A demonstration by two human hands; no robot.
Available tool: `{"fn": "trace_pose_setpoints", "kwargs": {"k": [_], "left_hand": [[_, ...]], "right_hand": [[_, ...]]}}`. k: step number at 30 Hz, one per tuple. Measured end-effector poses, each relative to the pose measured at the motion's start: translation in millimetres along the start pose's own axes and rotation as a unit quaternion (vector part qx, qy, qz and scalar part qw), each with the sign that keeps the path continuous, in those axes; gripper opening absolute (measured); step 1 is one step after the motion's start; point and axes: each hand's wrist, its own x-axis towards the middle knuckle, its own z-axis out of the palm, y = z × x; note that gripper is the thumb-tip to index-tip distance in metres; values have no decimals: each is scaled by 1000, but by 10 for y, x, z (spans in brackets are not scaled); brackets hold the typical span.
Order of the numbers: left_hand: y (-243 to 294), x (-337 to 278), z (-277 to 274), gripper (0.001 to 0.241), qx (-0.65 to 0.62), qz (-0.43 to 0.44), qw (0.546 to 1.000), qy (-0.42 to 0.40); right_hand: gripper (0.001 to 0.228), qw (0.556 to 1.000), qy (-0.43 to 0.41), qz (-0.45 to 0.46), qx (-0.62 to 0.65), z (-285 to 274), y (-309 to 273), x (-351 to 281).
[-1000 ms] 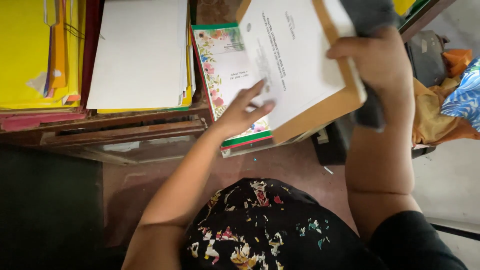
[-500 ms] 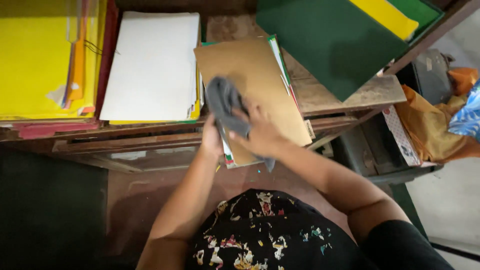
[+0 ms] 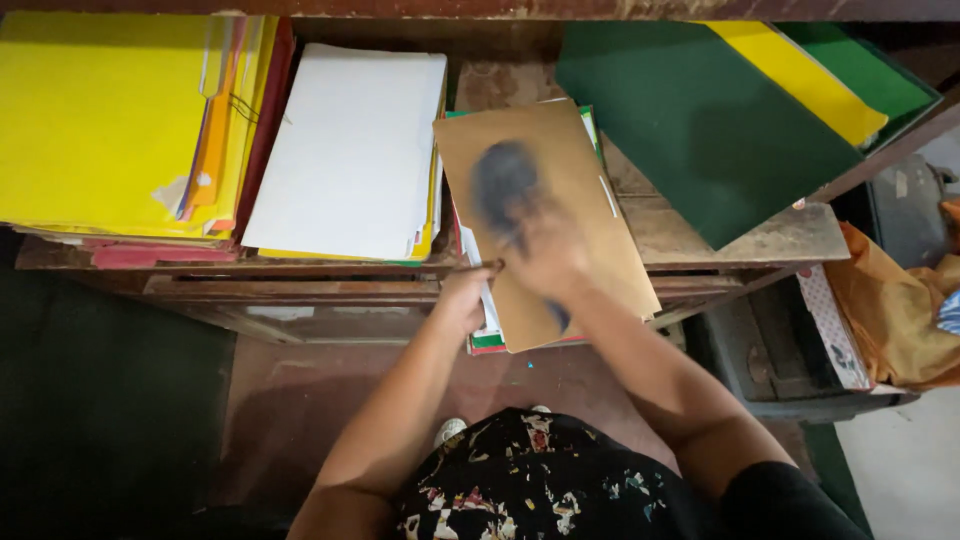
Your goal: Wiping dust off folders and organizing them on a shelf.
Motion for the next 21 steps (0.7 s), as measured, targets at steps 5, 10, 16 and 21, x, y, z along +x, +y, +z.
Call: {"fn": "trace_pose_setpoints", "kwargs": {"k": [5, 10, 16, 21], "left_hand": [[-430, 614, -290, 32, -26, 39, 999, -14], [-75, 83, -43, 43, 14, 62, 998, -27], [-106, 192, -103, 37, 15, 60, 998, -25], [-459, 644, -367, 41, -11, 49, 998, -24]], "right_hand": [[51, 974, 49, -218, 31, 531, 104, 61], [58, 972, -170, 52, -151, 387, 841, 626], [51, 985, -111, 60, -117, 354, 372, 661], [54, 983, -122, -130, -30, 310, -215, 646]]}}
